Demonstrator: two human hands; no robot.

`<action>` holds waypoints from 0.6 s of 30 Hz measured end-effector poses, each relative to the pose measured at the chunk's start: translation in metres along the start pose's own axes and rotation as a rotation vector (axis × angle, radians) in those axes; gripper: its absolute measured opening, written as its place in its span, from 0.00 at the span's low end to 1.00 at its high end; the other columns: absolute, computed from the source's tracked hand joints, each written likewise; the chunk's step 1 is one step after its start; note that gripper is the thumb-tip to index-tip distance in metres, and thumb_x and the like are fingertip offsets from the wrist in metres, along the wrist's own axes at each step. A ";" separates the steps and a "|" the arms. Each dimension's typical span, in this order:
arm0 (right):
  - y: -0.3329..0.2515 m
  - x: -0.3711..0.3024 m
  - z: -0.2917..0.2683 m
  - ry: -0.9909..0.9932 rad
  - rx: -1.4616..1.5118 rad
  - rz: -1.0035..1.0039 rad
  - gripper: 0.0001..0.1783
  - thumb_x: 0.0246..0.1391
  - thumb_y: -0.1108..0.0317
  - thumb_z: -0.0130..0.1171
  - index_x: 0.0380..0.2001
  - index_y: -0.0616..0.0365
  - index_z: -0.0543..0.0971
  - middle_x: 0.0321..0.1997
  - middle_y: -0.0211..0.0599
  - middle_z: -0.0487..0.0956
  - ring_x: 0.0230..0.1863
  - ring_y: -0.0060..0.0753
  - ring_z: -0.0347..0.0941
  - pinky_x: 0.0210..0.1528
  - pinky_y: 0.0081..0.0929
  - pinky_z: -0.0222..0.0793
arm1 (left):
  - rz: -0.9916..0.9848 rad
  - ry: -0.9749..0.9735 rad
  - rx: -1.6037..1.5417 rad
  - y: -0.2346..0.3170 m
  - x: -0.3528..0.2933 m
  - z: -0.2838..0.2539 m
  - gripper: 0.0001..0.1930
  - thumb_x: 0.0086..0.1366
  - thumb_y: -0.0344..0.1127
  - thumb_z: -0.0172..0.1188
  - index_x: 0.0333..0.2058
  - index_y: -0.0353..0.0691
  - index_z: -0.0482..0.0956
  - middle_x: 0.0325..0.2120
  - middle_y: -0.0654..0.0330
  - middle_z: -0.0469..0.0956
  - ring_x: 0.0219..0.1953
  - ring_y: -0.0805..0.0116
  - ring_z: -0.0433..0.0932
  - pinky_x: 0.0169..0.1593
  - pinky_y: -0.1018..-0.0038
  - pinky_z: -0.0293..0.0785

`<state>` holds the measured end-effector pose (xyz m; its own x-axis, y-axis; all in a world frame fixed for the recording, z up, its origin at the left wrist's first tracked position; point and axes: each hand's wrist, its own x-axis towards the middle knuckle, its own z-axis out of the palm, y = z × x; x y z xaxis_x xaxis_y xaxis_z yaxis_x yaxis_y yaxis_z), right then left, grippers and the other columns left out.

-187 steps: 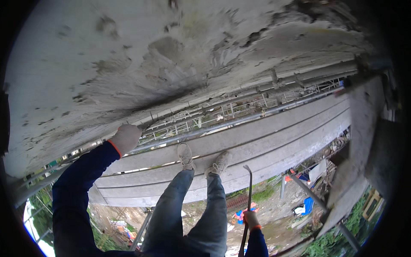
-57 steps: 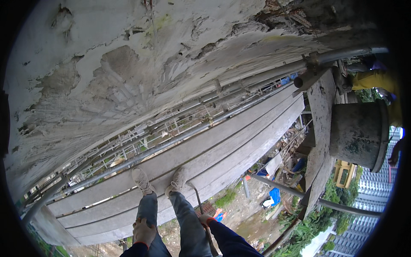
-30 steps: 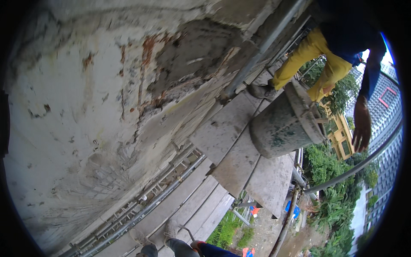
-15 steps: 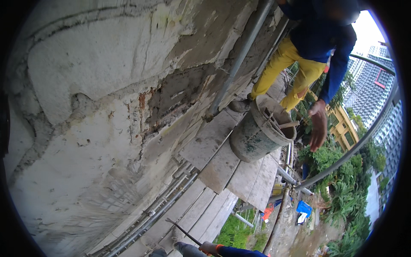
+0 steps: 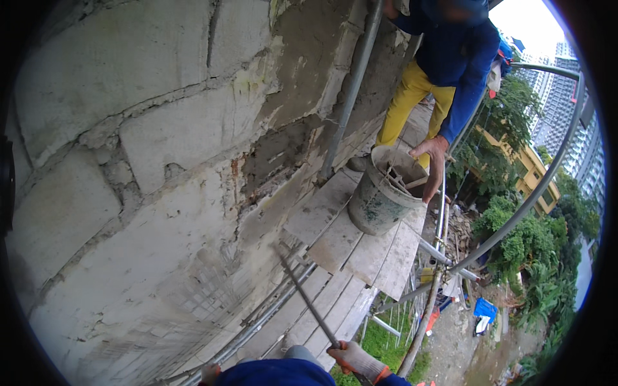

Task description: The person assembles scaffolding by connecting metal poles with clamps and tightening them. They then use a crowbar to pry and remove sections of a concrete wall while standing on the scaffolding platform.

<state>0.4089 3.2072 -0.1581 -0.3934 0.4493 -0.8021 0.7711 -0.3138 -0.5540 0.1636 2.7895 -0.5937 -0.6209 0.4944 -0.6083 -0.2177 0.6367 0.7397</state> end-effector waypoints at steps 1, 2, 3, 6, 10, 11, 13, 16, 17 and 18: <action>-0.005 -0.016 -0.001 0.031 0.027 -0.061 0.12 0.66 0.60 0.63 0.42 0.58 0.78 0.15 0.24 0.68 0.12 0.21 0.64 0.14 0.25 0.59 | 0.138 0.084 -0.073 0.002 0.009 -0.001 0.10 0.62 0.41 0.60 0.28 0.41 0.82 0.22 0.61 0.78 0.28 0.67 0.78 0.30 0.67 0.71; -0.011 -0.029 -0.002 0.078 0.048 -0.073 0.12 0.66 0.61 0.63 0.42 0.58 0.77 0.15 0.24 0.67 0.11 0.21 0.64 0.14 0.25 0.58 | 0.230 0.128 -0.070 0.006 0.019 -0.003 0.11 0.64 0.38 0.59 0.23 0.42 0.80 0.15 0.66 0.73 0.22 0.72 0.73 0.25 0.70 0.66; -0.015 -0.041 -0.004 0.116 0.115 -0.124 0.11 0.66 0.63 0.62 0.42 0.60 0.78 0.14 0.24 0.67 0.10 0.22 0.63 0.13 0.26 0.59 | 0.243 0.182 -0.252 0.016 0.034 -0.008 0.10 0.66 0.40 0.63 0.28 0.41 0.82 0.17 0.67 0.74 0.21 0.74 0.72 0.25 0.72 0.66; -0.029 -0.063 -0.008 0.175 0.314 -0.229 0.10 0.66 0.67 0.60 0.44 0.63 0.78 0.14 0.24 0.67 0.09 0.22 0.61 0.12 0.26 0.60 | 0.047 0.206 -0.675 0.062 0.065 -0.018 0.10 0.72 0.39 0.63 0.37 0.38 0.84 0.25 0.63 0.79 0.25 0.73 0.76 0.29 0.74 0.72; -0.047 -0.078 -0.020 0.294 0.402 -0.431 0.10 0.65 0.71 0.57 0.45 0.65 0.76 0.15 0.24 0.65 0.10 0.20 0.60 0.13 0.25 0.58 | 0.287 0.273 -0.737 0.160 0.081 -0.046 0.14 0.74 0.38 0.61 0.50 0.34 0.79 0.34 0.53 0.83 0.35 0.65 0.83 0.39 0.69 0.80; -0.055 -0.077 -0.027 0.345 0.376 -0.454 0.09 0.65 0.71 0.56 0.45 0.65 0.76 0.16 0.23 0.65 0.10 0.19 0.60 0.13 0.24 0.58 | 0.425 0.250 -0.754 0.175 0.076 -0.055 0.16 0.74 0.38 0.61 0.53 0.33 0.78 0.36 0.51 0.83 0.36 0.64 0.83 0.40 0.68 0.82; -0.075 -0.069 -0.039 0.336 0.415 -0.577 0.08 0.64 0.73 0.53 0.43 0.65 0.76 0.16 0.23 0.65 0.11 0.17 0.58 0.13 0.23 0.56 | 0.419 0.325 -0.682 0.213 0.084 -0.078 0.19 0.73 0.39 0.62 0.56 0.33 0.77 0.39 0.50 0.83 0.37 0.62 0.83 0.42 0.65 0.83; -0.101 -0.056 -0.064 0.341 0.481 -0.704 0.08 0.65 0.72 0.54 0.43 0.65 0.74 0.16 0.23 0.64 0.10 0.18 0.59 0.12 0.23 0.56 | 0.445 0.279 -0.901 0.279 0.098 -0.127 0.27 0.72 0.46 0.64 0.63 0.39 0.73 0.49 0.47 0.81 0.41 0.61 0.83 0.45 0.63 0.83; -0.109 -0.049 -0.074 0.340 0.493 -0.768 0.08 0.65 0.72 0.54 0.44 0.65 0.74 0.16 0.24 0.64 0.10 0.19 0.60 0.12 0.24 0.56 | 0.445 0.326 -0.992 0.296 0.094 -0.138 0.29 0.71 0.48 0.65 0.65 0.41 0.71 0.51 0.46 0.80 0.43 0.62 0.83 0.46 0.64 0.83; -0.120 -0.040 -0.083 0.340 0.505 -0.820 0.08 0.65 0.72 0.55 0.44 0.64 0.74 0.16 0.24 0.64 0.10 0.19 0.60 0.12 0.24 0.57 | 0.568 0.390 -0.922 0.317 0.088 -0.150 0.31 0.72 0.50 0.64 0.67 0.43 0.68 0.54 0.45 0.78 0.46 0.60 0.82 0.48 0.64 0.82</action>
<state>0.3739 3.2962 -0.0411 -0.4816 0.8735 -0.0711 -0.0038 -0.0832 -0.9965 -0.0731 2.9456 -0.3696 -0.9615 0.2523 -0.1086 -0.2004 -0.3739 0.9056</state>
